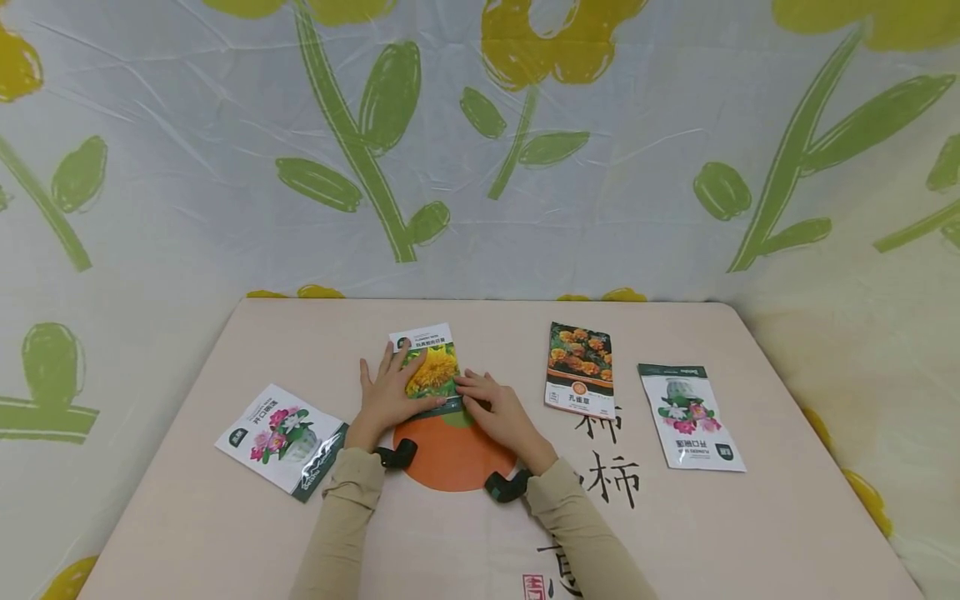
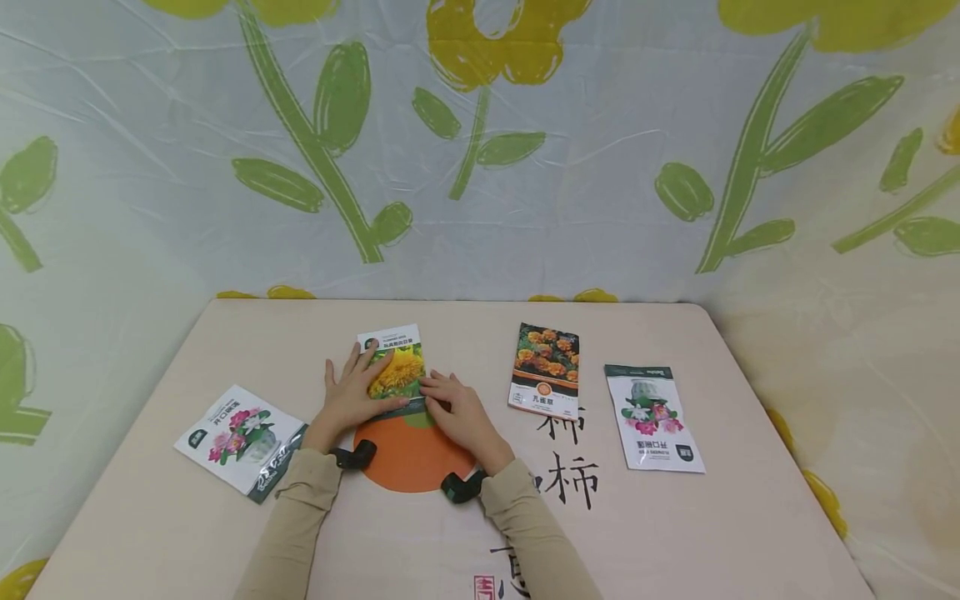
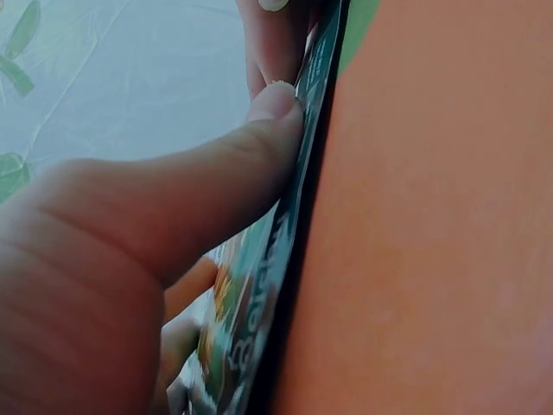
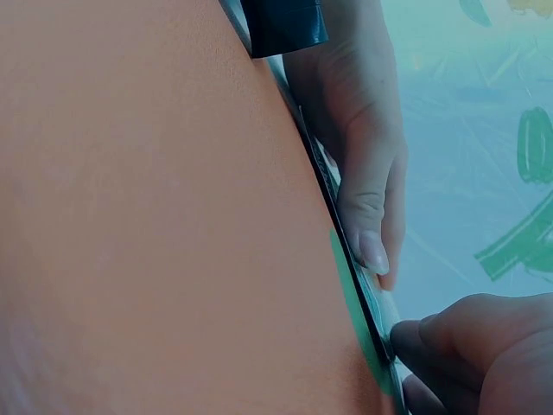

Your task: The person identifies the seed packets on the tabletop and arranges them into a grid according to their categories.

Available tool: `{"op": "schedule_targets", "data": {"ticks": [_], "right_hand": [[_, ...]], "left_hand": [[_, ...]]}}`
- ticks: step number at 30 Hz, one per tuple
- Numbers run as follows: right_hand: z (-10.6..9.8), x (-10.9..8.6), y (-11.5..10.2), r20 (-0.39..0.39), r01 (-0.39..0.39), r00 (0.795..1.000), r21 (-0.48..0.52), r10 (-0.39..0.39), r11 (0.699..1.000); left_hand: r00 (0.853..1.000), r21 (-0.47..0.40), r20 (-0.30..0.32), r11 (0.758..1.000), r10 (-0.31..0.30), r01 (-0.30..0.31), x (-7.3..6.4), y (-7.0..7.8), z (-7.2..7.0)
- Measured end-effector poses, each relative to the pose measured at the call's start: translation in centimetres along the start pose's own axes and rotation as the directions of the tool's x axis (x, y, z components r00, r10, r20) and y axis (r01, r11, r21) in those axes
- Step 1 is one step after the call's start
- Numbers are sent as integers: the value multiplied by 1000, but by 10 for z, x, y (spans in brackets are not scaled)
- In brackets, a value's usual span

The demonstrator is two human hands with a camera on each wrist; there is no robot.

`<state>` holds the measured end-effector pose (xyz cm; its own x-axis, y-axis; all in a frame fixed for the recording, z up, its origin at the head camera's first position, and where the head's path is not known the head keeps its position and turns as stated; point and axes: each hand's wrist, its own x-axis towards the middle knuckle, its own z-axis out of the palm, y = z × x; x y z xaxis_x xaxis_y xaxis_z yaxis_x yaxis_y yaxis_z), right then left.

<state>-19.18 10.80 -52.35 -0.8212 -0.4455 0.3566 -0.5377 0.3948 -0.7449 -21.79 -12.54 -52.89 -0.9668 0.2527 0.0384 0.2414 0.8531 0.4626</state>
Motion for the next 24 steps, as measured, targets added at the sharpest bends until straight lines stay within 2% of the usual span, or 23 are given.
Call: {"op": "schedule_targets", "data": {"ticks": [12,18,24], "right_hand": [[0,0,0,13,3,1000,-18,-2,1000],[0,0,0,18,12,1000,-23,-12,1000],[-1,-2,-2,104,3,995,-96,7,995]], "left_hand": [[998,-7,34,998,56,-56,0,-1,-2],[996,-1,29,997,82,-82,-1,-1,-3],[997,0,43,998,62,-62,-3,0,-3]]}}
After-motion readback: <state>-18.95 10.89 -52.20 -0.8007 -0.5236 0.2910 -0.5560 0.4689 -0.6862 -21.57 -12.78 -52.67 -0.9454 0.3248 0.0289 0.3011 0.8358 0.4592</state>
